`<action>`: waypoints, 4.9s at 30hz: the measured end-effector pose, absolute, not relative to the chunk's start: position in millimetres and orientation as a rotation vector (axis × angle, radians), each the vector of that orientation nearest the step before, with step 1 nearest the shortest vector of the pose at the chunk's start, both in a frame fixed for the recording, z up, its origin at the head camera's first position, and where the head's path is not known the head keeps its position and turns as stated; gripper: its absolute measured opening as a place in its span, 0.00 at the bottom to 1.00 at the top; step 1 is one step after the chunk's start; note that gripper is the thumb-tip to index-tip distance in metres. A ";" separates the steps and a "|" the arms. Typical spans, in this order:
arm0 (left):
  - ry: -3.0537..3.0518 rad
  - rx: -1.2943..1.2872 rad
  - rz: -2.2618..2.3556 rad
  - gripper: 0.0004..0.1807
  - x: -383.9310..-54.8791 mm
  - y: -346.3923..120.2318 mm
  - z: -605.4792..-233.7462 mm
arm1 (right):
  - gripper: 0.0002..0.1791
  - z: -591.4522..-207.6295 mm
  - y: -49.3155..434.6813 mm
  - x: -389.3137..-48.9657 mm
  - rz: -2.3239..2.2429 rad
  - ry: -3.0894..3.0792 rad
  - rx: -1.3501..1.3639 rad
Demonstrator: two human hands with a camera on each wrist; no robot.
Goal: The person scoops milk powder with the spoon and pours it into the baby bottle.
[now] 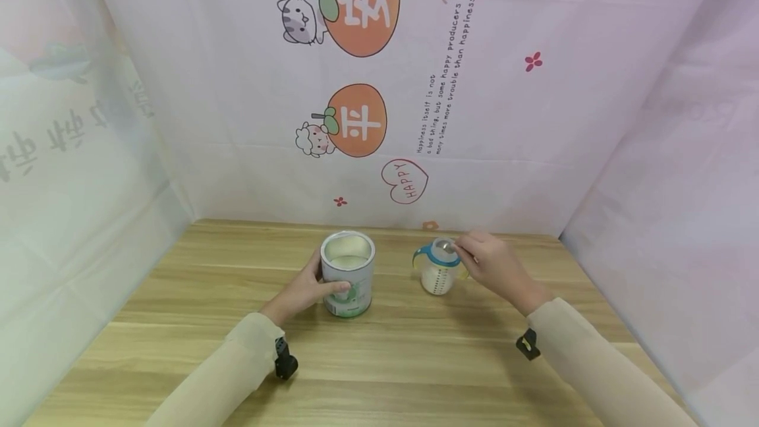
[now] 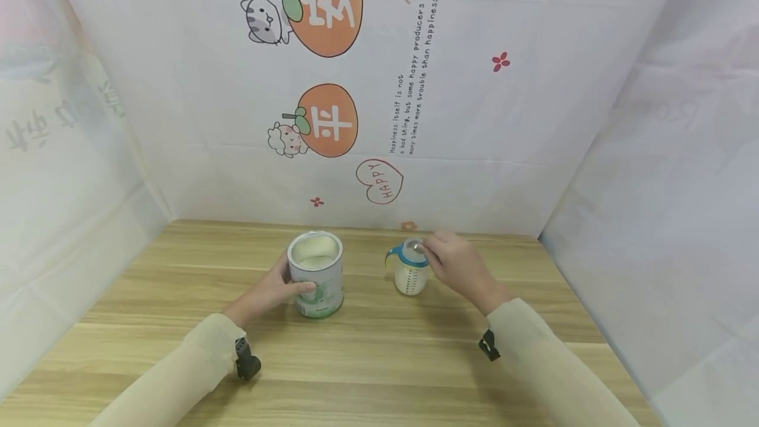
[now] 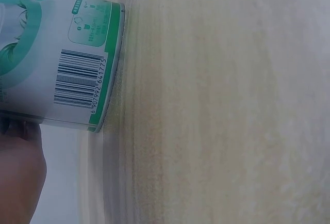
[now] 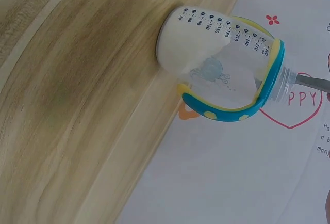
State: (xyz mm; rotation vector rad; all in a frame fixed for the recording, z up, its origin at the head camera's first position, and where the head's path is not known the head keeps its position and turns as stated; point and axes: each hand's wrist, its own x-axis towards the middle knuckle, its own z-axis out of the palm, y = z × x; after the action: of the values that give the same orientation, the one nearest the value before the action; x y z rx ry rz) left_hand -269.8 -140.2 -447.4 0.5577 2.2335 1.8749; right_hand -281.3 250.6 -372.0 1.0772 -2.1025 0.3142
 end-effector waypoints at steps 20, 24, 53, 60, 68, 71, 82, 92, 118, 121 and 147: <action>2.218 0.582 1.894 0.56 -274.1 -140.0 -448.6 | 0.26 -366.0 250.0 -277.0 0.184 -1.987 1.168; 2.224 0.573 1.892 0.56 -274.1 -140.3 -447.9 | 0.26 -366.3 250.7 -277.6 0.197 -1.984 1.167; 2.307 0.615 1.796 0.57 -280.8 -143.8 -443.7 | 0.03 -359.7 261.1 -276.6 0.694 -2.112 0.751; 2.265 0.647 1.825 0.54 -278.3 -140.9 -439.6 | 0.07 -360.5 263.4 -277.8 0.829 -2.173 0.625; 2.241 0.667 1.834 0.54 -277.3 -138.0 -436.8 | 0.12 -355.4 258.9 -275.5 0.961 -2.250 0.500; 2.226 0.698 1.840 0.54 -278.3 -138.0 -437.4 | 0.14 -354.7 255.4 -275.4 0.997 -2.282 0.453; 2.265 0.646 1.840 0.57 -277.8 -133.4 -436.4 | 0.15 -351.5 225.7 -276.1 1.187 -2.320 0.431; 2.335 0.556 1.843 0.58 -280.0 -130.4 -440.9 | 0.19 -345.3 195.0 -275.7 1.307 -2.384 0.427; 2.274 0.593 1.861 0.57 -280.1 -130.6 -442.5 | 0.13 -344.7 135.0 -286.1 1.483 -2.251 0.709; 2.273 0.588 1.861 0.57 -278.9 -130.4 -442.0 | 0.13 -347.5 130.3 -287.6 1.444 -2.269 0.727; 2.247 0.644 1.879 0.55 -284.0 -131.8 -447.7 | 0.11 -356.4 100.7 -298.5 0.911 -2.403 1.053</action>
State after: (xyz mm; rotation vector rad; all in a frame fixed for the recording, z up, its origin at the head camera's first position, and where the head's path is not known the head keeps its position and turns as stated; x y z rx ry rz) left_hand -284.0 -131.8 -447.7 0.6441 2.2467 1.8787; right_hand -298.5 100.7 -356.4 1.0533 -2.4034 0.9112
